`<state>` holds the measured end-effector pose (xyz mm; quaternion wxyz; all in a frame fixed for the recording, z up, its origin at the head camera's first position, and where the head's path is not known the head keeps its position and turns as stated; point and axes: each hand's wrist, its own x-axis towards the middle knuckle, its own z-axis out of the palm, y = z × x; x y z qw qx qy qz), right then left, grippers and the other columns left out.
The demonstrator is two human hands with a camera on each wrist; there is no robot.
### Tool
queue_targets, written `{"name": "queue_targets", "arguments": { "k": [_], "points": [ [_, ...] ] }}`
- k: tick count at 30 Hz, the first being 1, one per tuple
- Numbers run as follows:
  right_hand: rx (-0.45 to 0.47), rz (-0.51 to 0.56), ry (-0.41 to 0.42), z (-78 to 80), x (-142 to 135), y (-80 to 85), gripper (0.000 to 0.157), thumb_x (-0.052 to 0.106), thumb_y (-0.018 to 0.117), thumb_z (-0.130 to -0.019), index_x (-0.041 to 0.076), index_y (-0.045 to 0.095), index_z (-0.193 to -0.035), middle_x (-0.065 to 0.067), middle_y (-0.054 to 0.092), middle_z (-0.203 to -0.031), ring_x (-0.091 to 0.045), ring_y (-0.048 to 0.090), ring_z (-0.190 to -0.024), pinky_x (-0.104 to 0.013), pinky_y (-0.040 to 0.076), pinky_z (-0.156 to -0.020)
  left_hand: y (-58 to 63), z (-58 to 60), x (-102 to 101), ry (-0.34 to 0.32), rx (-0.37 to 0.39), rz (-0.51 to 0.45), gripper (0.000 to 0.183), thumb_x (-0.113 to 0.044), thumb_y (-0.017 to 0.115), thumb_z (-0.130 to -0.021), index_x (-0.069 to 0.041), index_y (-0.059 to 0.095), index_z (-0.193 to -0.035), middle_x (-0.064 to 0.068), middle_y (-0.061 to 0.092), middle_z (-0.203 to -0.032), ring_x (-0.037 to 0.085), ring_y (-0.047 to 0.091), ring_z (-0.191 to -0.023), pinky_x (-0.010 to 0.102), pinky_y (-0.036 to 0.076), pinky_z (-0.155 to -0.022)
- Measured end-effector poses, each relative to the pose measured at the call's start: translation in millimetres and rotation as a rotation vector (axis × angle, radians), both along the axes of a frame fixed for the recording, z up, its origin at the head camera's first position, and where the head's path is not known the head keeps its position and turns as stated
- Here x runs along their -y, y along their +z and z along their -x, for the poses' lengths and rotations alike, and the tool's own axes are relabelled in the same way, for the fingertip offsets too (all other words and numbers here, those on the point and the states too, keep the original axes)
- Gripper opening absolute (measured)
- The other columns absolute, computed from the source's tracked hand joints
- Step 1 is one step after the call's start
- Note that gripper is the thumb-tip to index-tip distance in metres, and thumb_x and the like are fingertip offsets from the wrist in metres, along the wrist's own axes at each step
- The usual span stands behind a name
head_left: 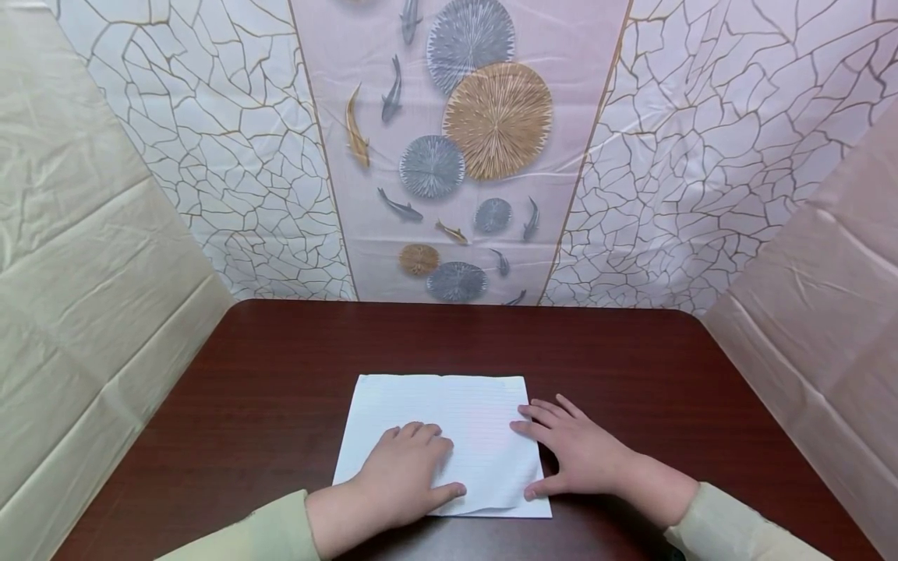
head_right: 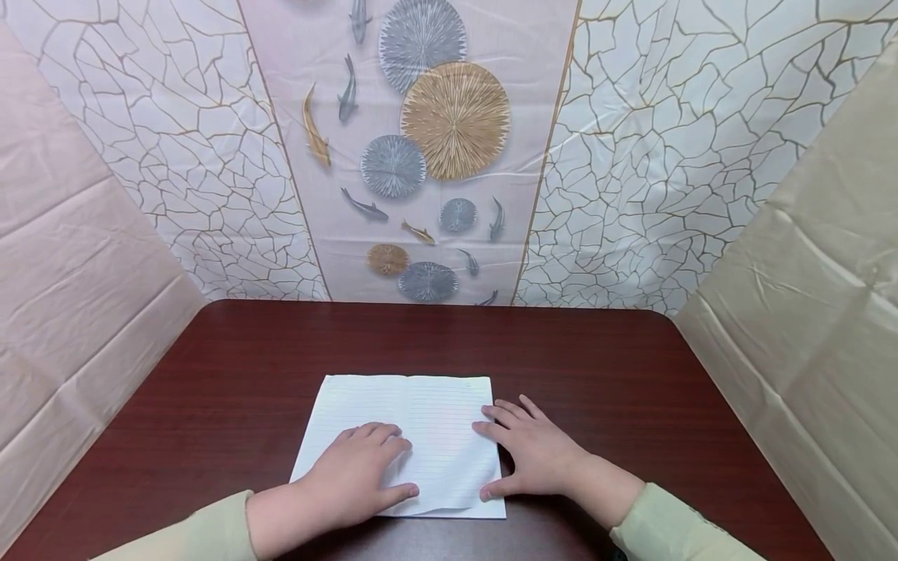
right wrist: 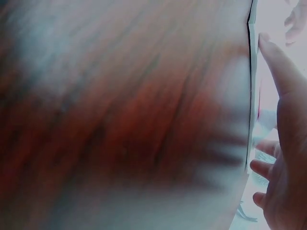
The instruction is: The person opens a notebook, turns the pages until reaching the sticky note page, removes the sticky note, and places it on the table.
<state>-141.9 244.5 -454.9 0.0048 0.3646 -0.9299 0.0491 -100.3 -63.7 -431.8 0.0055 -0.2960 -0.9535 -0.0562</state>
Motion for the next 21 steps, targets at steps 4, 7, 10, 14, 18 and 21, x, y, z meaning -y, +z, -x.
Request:
{"name": "queue_targets", "arguments": {
  "k": [4,7,10,14,18,21],
  "points": [
    [-0.03,0.018,0.005,-0.7,1.4,-0.1,0.094,0.085,0.055,-0.074,0.019,0.055,-0.141,-0.008,0.05,-0.146,-0.03,0.039,-0.14,-0.061,0.022,-0.113,4.3,-3.5,-6.1,-0.073,-0.041,0.004,0.052,-0.068,0.057,-0.088,-0.024,0.069,-0.113,-0.002,0.063,-0.124,0.021,0.057,-0.116,0.044,0.046,-0.093],
    [-0.05,0.025,0.007,-0.9,2.3,0.0,0.092,0.084,0.054,-0.075,0.019,0.056,-0.14,-0.007,0.05,-0.146,-0.029,0.04,-0.139,-0.061,0.023,-0.113,6.3,-4.8,-10.3,-0.132,-0.063,0.012,0.048,-0.068,0.058,-0.087,-0.026,0.07,-0.108,-0.005,0.063,-0.12,0.019,0.057,-0.114,0.042,0.047,-0.092],
    [-0.061,0.033,0.009,-1.1,3.0,0.1,0.092,0.084,0.054,-0.076,0.018,0.057,-0.14,-0.007,0.051,-0.145,-0.03,0.041,-0.138,-0.061,0.023,-0.112,7.2,-5.3,-14.0,-0.186,-0.094,0.019,0.045,-0.068,0.059,-0.087,-0.028,0.07,-0.104,-0.005,0.063,-0.118,0.018,0.058,-0.113,0.041,0.047,-0.09],
    [-0.069,0.033,0.007,-1.6,4.0,0.6,0.092,0.085,0.052,-0.076,0.018,0.057,-0.139,-0.008,0.051,-0.145,-0.031,0.041,-0.138,-0.062,0.024,-0.111,6.3,-5.5,-19.2,-0.239,-0.172,0.038,0.042,-0.067,0.063,-0.085,-0.028,0.069,-0.099,-0.005,0.063,-0.117,0.018,0.057,-0.111,0.039,0.047,-0.089],
    [-0.055,0.019,-0.014,-2.3,4.3,0.9,0.092,0.086,0.049,-0.077,0.019,0.056,-0.14,-0.006,0.05,-0.146,-0.03,0.039,-0.14,-0.061,0.022,-0.113,5.6,-6.2,-24.3,-0.273,-0.262,0.07,0.039,-0.065,0.065,-0.084,-0.027,0.068,-0.094,-0.005,0.062,-0.116,0.018,0.057,-0.109,0.037,0.046,-0.087],
    [-0.046,0.008,-0.024,-2.4,4.0,0.8,0.092,0.086,0.047,-0.077,0.02,0.055,-0.141,-0.005,0.049,-0.147,-0.029,0.038,-0.14,-0.06,0.021,-0.114,6.3,-6.4,-26.9,-0.286,-0.298,0.087,0.037,-0.063,0.066,-0.084,-0.027,0.068,-0.091,-0.005,0.062,-0.115,0.018,0.057,-0.108,0.036,0.046,-0.086]
  ]
}}
